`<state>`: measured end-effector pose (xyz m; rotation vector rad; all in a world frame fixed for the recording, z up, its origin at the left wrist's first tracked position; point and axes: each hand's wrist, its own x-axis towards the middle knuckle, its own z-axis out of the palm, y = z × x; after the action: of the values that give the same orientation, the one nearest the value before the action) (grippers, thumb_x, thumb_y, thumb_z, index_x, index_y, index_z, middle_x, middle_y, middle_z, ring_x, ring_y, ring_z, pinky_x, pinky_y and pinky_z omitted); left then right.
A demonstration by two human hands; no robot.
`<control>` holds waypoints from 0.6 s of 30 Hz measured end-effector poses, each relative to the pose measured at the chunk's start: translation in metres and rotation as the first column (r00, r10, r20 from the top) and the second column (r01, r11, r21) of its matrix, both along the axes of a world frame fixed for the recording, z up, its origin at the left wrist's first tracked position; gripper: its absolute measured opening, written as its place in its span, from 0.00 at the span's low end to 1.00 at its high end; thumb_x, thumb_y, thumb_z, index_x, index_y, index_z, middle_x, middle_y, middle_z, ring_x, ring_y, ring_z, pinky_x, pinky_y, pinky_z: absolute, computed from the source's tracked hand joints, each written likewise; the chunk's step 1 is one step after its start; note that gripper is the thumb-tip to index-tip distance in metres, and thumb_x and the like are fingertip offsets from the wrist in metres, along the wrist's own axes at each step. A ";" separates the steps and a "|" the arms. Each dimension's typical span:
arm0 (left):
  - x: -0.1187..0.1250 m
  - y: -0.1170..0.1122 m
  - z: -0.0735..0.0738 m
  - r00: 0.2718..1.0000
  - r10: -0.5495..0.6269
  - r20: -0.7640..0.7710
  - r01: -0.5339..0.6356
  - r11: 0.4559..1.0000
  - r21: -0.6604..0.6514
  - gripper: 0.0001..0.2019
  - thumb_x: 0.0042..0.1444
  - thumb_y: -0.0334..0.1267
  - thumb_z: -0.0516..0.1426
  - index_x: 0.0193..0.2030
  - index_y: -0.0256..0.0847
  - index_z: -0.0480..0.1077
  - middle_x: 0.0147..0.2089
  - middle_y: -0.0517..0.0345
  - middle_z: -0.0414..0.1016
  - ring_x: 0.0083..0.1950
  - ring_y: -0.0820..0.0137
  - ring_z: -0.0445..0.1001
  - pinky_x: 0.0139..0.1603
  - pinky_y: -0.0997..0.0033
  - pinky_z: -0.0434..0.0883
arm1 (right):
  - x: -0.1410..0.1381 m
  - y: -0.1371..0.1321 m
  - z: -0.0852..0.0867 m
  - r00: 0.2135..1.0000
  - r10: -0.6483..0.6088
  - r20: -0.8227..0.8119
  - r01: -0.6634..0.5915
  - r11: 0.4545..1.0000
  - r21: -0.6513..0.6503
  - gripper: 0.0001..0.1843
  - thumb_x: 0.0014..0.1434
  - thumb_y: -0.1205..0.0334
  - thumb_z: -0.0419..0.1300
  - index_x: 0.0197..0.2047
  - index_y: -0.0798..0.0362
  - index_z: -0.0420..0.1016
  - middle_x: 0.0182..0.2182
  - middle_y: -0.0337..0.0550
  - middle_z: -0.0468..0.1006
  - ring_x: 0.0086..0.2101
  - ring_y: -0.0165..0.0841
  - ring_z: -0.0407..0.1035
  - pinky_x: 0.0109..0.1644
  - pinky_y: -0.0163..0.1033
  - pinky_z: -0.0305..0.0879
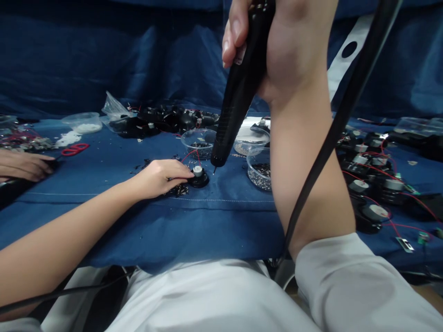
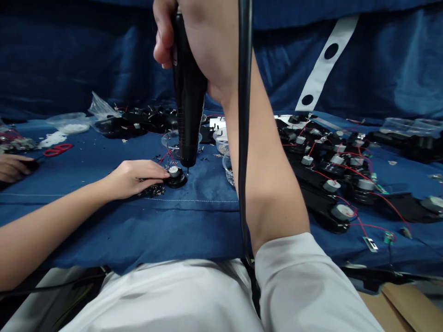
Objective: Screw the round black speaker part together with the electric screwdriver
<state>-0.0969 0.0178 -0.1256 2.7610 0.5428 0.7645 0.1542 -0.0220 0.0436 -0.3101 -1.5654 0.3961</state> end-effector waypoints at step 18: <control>0.031 0.015 0.033 0.802 0.570 0.180 -0.385 0.723 -0.574 0.13 0.61 0.47 0.60 0.42 0.41 0.81 0.29 0.52 0.83 0.22 0.68 0.75 0.21 0.71 0.70 | 0.009 -0.003 0.008 0.993 -0.033 -0.117 0.050 0.989 0.138 0.18 0.66 0.60 0.48 0.28 0.57 0.72 0.13 0.24 0.62 0.16 0.21 0.65 0.21 0.23 0.61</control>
<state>-0.0659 0.0327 -0.0924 1.9332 1.2230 1.0077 0.1629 -0.0245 0.0511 -0.2065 -1.4634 0.2642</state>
